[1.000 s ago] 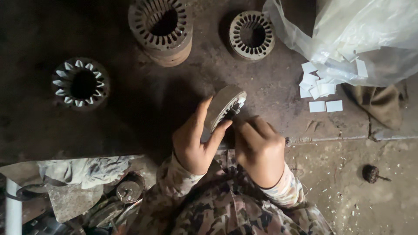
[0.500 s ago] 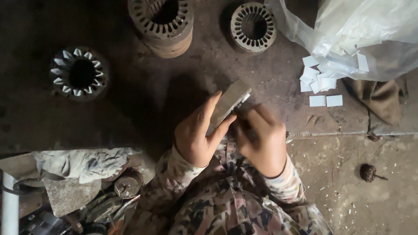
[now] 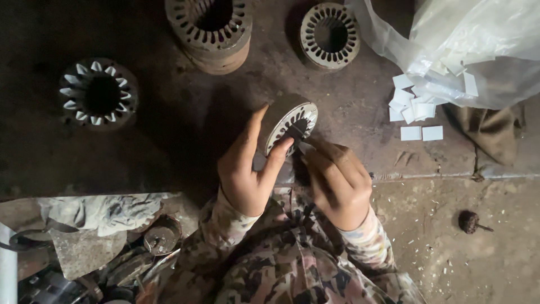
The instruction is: The person inserts small white rectangular pieces into the slots of cylindrical metal motor components. They handle the components one at a time, placing each piece into the slots and setting the component aside after completion.
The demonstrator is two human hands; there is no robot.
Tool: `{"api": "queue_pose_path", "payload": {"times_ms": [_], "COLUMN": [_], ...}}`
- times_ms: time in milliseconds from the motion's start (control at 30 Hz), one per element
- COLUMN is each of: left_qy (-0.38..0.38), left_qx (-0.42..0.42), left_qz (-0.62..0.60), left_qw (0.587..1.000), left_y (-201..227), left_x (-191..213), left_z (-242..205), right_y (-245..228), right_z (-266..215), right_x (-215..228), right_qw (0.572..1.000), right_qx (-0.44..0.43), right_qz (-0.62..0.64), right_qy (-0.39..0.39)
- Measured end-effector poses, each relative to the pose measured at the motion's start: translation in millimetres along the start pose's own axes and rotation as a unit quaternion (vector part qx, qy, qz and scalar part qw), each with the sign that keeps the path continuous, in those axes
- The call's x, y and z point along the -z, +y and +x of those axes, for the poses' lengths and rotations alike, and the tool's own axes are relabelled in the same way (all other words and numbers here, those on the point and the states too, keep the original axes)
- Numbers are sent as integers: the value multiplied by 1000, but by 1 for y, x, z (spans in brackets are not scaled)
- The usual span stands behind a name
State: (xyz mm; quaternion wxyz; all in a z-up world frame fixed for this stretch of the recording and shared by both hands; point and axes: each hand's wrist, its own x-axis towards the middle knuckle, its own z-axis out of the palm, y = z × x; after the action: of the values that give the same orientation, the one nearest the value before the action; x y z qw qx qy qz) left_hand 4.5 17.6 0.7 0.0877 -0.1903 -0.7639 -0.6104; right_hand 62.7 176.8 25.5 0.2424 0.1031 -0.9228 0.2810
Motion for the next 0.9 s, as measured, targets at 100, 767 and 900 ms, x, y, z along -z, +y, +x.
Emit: {"api": "queue_pose_path", "payload": {"times_ms": [100,767,900], "left_qy": [-1,-9,-7], "left_qx": [-20,-32,-40], "left_qz": [14,13,18], "left_qw": [1000,999,999], "left_y": [0,-3,-4], "left_x": [0,1,-1], "left_z": [2,1,0], "right_y": [2,-3,-1], "right_z": [-1,2,0], "right_x": [-8,-16,-17], "right_qw": [1000,998,997], "right_qx": [-3,-37,-46], "right_qz": [8,29,37], "right_qy": [22,52,41]}}
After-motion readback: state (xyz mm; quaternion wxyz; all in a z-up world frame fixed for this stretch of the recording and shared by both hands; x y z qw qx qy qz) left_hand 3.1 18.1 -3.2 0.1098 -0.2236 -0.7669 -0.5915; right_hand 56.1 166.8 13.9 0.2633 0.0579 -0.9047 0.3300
